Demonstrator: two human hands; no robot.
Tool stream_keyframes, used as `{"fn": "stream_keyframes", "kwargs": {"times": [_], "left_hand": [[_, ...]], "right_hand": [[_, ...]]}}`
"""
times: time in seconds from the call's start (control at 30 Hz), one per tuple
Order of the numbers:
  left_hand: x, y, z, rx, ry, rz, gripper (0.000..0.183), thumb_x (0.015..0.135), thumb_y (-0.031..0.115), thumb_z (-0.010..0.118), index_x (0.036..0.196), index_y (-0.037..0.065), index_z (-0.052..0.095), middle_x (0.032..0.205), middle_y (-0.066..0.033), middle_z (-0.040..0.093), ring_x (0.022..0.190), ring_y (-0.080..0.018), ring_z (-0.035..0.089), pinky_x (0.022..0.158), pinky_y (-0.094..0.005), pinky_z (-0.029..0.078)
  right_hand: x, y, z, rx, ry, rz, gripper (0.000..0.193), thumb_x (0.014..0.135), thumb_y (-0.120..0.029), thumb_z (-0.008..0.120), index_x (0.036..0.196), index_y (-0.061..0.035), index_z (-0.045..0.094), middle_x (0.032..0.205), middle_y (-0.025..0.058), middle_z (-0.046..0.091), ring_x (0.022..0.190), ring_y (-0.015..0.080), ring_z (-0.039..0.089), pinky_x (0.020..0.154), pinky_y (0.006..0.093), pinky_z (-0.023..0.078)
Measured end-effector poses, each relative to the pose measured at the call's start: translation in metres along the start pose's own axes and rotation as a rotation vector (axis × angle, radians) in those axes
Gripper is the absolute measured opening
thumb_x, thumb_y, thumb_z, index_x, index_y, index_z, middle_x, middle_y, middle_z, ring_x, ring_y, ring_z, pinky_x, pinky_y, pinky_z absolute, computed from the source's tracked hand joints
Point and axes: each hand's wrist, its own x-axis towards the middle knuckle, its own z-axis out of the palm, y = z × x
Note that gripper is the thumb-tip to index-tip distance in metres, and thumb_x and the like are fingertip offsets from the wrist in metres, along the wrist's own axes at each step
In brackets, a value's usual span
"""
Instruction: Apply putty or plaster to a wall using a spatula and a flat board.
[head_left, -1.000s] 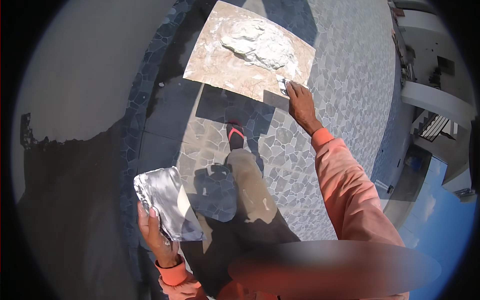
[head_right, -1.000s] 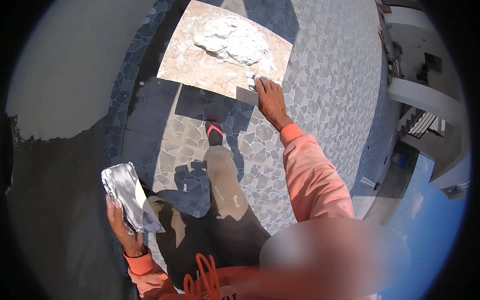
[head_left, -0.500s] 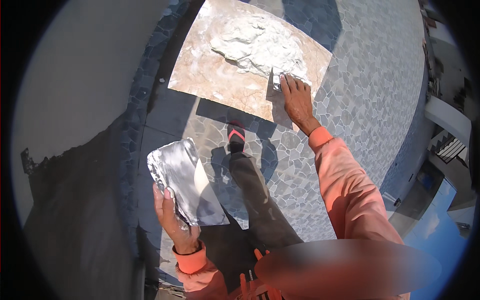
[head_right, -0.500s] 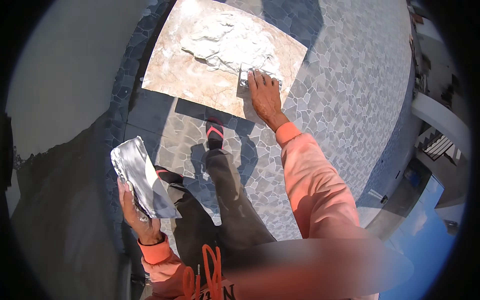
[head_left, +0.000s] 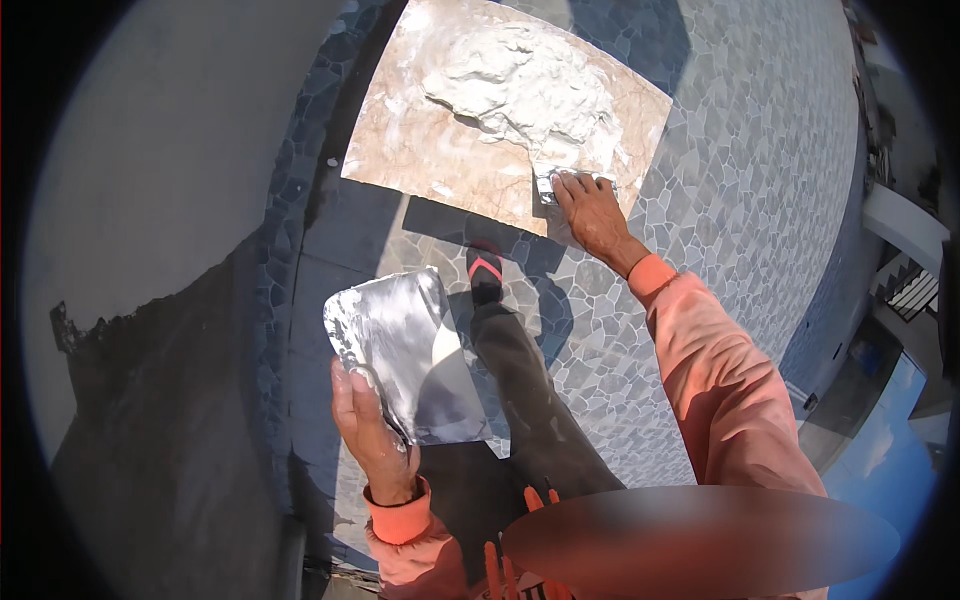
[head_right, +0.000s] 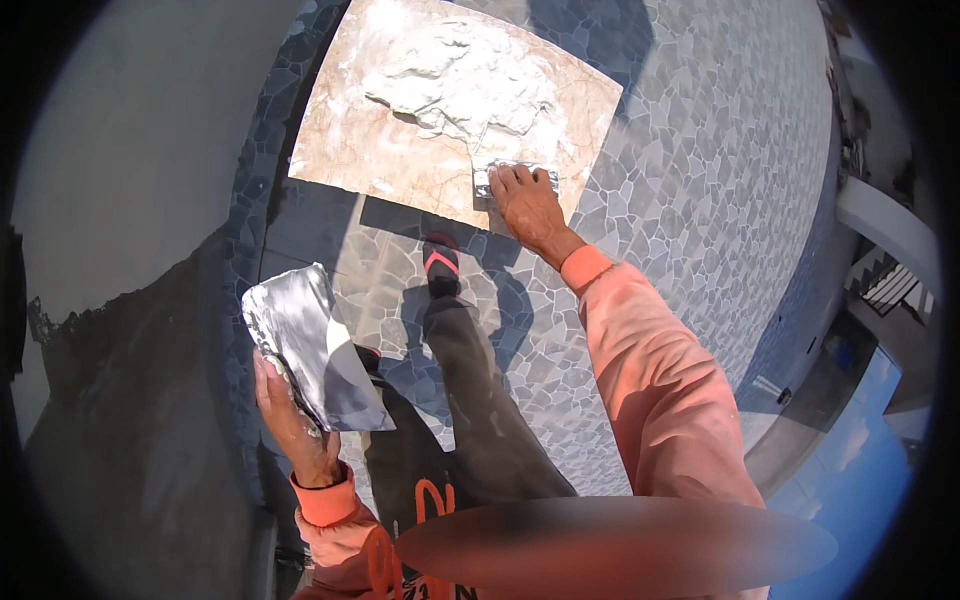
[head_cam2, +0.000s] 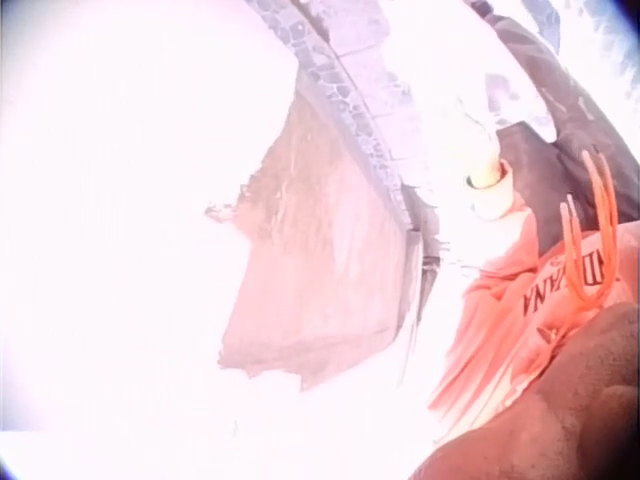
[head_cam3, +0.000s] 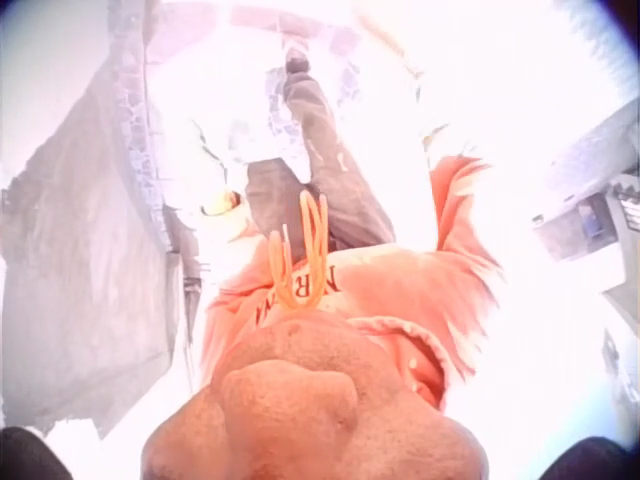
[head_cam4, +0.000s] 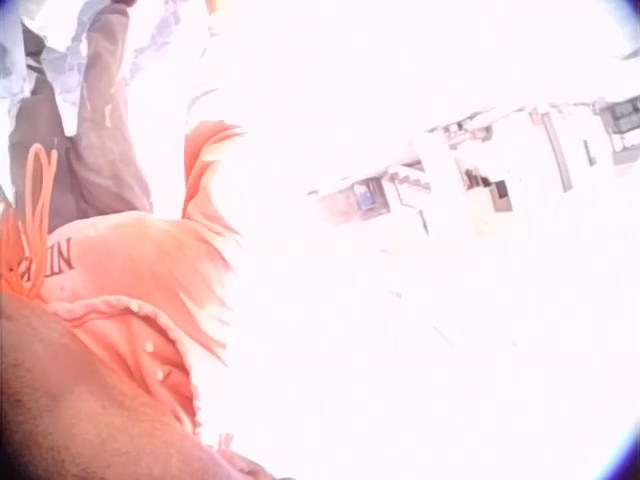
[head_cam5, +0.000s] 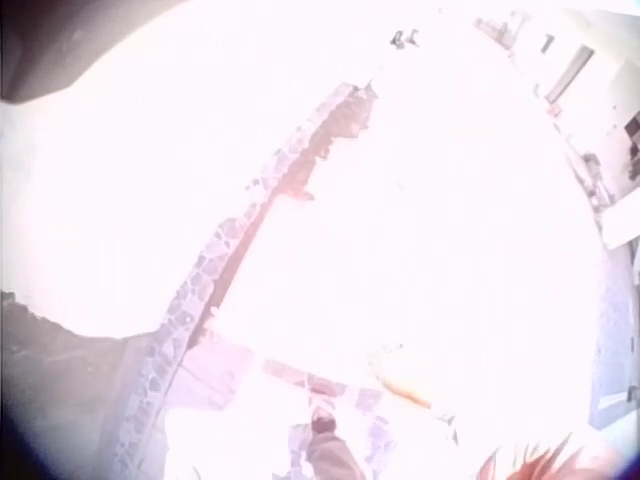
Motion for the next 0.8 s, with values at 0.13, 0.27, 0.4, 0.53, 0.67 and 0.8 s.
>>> {"fn": "stream_keyframes", "kwargs": {"times": [0.13,0.27,0.4,0.53,0.67,0.8], "left_hand": [[-0.003,-0.004,-0.001,0.068,-0.074,-0.019,0.056,0.098,0.031,0.049,0.140,-0.002,0.034,0.132,-0.0111,0.047,0.115,-0.0189,0.051,0.098,-0.0321,0.040],[-0.008,0.002,0.015,0.122,-0.017,0.027,0.041,0.098,0.027,0.049,0.128,-0.002,0.045,0.116,-0.0075,0.055,0.100,-0.0133,0.052,0.087,-0.0266,0.041],[-0.010,0.002,0.016,0.031,-0.066,0.014,0.042,0.098,0.027,0.049,0.129,-0.002,0.044,0.116,-0.0075,0.055,0.100,-0.0133,0.052,0.087,-0.0269,0.041],[-0.014,-0.003,0.017,0.093,-0.107,-0.001,0.047,0.097,0.028,0.050,0.133,-0.002,0.041,0.125,-0.0106,0.049,0.109,-0.0171,0.050,0.091,-0.0291,0.041],[-0.015,-0.003,0.013,0.263,-0.176,0.099,0.037,0.098,0.027,0.048,0.123,-0.001,0.046,0.112,-0.0069,0.054,0.098,-0.0124,0.050,0.087,-0.0271,0.039],[-0.015,-0.009,0.025,0.321,-0.170,0.128,0.037,0.098,0.027,0.047,0.121,-0.001,0.047,0.109,-0.0065,0.054,0.096,-0.0120,0.049,0.086,-0.0263,0.039]], "right_hand": [[0.006,0.013,-0.010,-0.073,0.204,0.224,0.045,0.084,-0.009,0.049,0.128,0.0005,0.048,0.126,0.0147,0.053,0.108,0.0280,0.050,0.087,0.0414,0.039],[-0.004,0.009,0.018,-0.160,0.025,0.053,0.044,0.085,-0.009,0.049,0.128,0.0001,0.048,0.126,0.0153,0.053,0.108,0.0282,0.050,0.087,0.0414,0.039],[0.009,0.015,-0.012,-0.074,0.245,0.188,0.043,0.084,-0.010,0.050,0.125,0.0005,0.051,0.122,0.0147,0.054,0.105,0.0270,0.051,0.081,0.0409,0.041],[-0.002,0.017,0.017,-0.127,0.051,0.123,0.042,0.083,-0.009,0.050,0.123,0.0014,0.052,0.116,0.0131,0.057,0.102,0.0261,0.052,0.081,0.0406,0.041],[0.005,0.014,-0.011,-0.058,0.154,0.174,0.042,0.084,-0.009,0.049,0.124,0.0017,0.051,0.118,0.0144,0.057,0.101,0.0265,0.053,0.082,0.0411,0.041],[0.016,0.014,0.008,-0.116,0.197,0.100,0.043,0.084,-0.010,0.049,0.125,0.0022,0.050,0.123,0.0164,0.055,0.102,0.0277,0.053,0.083,0.0415,0.041]]}}
